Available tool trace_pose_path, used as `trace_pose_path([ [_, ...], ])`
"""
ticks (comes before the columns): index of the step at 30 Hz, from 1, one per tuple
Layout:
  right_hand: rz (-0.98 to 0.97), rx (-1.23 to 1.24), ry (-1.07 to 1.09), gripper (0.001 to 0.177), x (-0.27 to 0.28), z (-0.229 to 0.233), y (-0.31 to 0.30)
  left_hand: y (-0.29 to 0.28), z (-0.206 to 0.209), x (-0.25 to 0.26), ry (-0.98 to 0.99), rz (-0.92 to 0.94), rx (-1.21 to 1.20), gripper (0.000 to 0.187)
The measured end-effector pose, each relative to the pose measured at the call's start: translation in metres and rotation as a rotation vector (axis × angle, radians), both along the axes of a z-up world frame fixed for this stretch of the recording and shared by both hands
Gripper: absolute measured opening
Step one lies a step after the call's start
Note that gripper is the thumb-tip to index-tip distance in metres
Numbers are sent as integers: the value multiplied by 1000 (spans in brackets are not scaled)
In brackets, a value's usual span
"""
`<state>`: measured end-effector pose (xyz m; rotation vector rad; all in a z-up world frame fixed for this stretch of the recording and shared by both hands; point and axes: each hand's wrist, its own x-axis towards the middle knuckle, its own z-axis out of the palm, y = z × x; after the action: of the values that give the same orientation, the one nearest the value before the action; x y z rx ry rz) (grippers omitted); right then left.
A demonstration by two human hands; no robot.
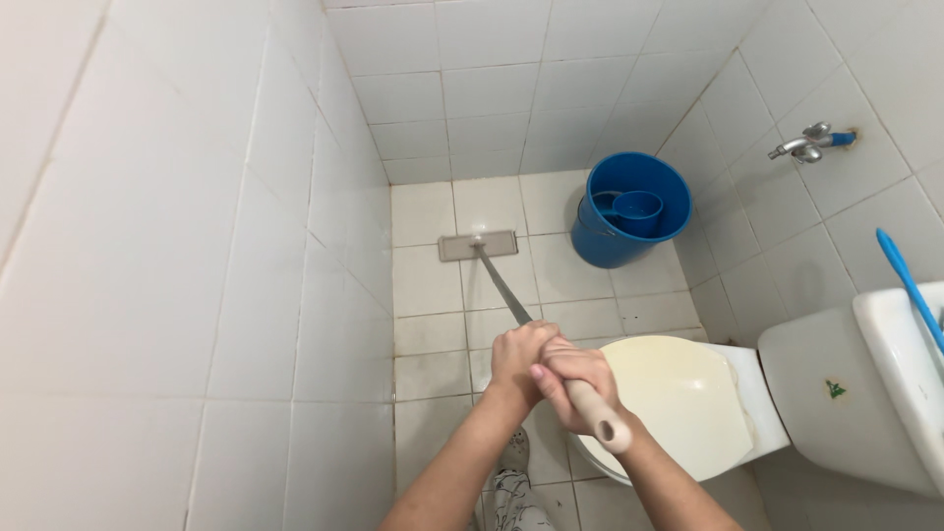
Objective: The person cleans the bathroom floor by pushing water toward a floor drain with a squeegee, using both hands to maneuver the tool across the tiles.
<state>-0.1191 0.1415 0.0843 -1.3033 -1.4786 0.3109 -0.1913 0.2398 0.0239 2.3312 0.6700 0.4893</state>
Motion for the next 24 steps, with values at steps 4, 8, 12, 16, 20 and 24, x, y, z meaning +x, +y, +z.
trace_pose_path([
  [4,-41,25,90,27,-8,20,-9,-8,22,-2,90,-11,20,24],
  [8,-64,22,160,30,-7,30,-10,-10,38,-1,141,-13,12,23],
  [12,-85,74,205,30,-6,31,0,-3,41,2,80,-3,30,21],
  [16,-83,85,182,28,4,24,16,12,33,11,94,19,-4,20],
  [20,-41,118,162,29,13,7,43,37,17,18,99,34,11,22],
  [24,-69,156,134,27,28,-5,70,63,0,35,66,47,76,20],
])
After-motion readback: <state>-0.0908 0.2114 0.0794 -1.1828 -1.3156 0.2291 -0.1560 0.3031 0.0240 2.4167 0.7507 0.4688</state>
